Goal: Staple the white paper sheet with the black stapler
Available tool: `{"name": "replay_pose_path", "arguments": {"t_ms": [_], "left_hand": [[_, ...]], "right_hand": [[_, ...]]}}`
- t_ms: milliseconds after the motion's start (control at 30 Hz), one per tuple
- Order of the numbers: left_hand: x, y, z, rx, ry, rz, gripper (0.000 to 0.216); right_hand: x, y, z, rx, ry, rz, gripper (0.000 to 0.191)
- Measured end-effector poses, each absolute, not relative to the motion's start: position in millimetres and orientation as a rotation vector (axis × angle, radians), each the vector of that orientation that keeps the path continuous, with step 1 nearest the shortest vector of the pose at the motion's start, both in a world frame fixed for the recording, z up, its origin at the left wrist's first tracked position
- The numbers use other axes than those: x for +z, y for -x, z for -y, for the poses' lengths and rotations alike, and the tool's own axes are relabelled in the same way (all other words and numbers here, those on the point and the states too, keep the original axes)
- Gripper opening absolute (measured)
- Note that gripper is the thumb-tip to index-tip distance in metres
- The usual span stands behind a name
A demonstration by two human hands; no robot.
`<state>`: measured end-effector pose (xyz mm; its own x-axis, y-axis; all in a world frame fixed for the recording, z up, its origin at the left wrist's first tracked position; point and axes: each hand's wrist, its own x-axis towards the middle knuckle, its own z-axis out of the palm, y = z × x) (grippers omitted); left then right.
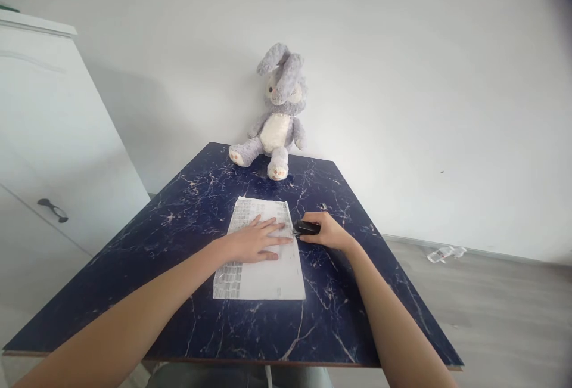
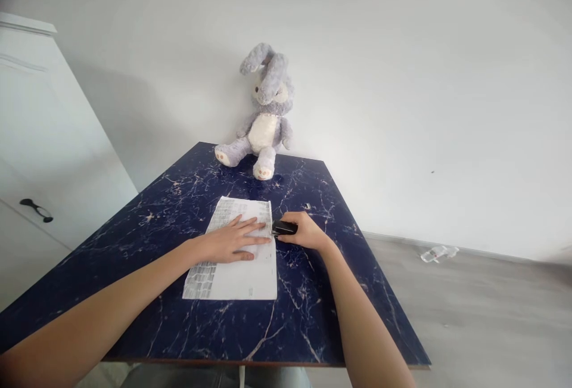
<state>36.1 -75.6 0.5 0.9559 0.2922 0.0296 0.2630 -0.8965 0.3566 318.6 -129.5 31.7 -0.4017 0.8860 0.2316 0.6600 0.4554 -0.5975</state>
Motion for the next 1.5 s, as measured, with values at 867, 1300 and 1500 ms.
{"name": "replay_pose_path", "arguments": {"t_ms": [867,1300,1500], "left_hand": [[-7.9,-34.8,65.3,0.183,-2.764,-0.453,0.051],[-4.6,-37.6,71.6,0.097,-2.667,-0.318,0.048],[0.6,-41.9,78.1,0.102,-2.699,-0.459,0.058]], "right_hand": [[11.1,-283.2,117.8,0.232,1.683,1.847,0.058],[7.4,-281.9,117.1,0.207,1.774,1.864,0.062],[10.9,-278.5,118.8,0.205,1.802,1.869,0.058]]}}
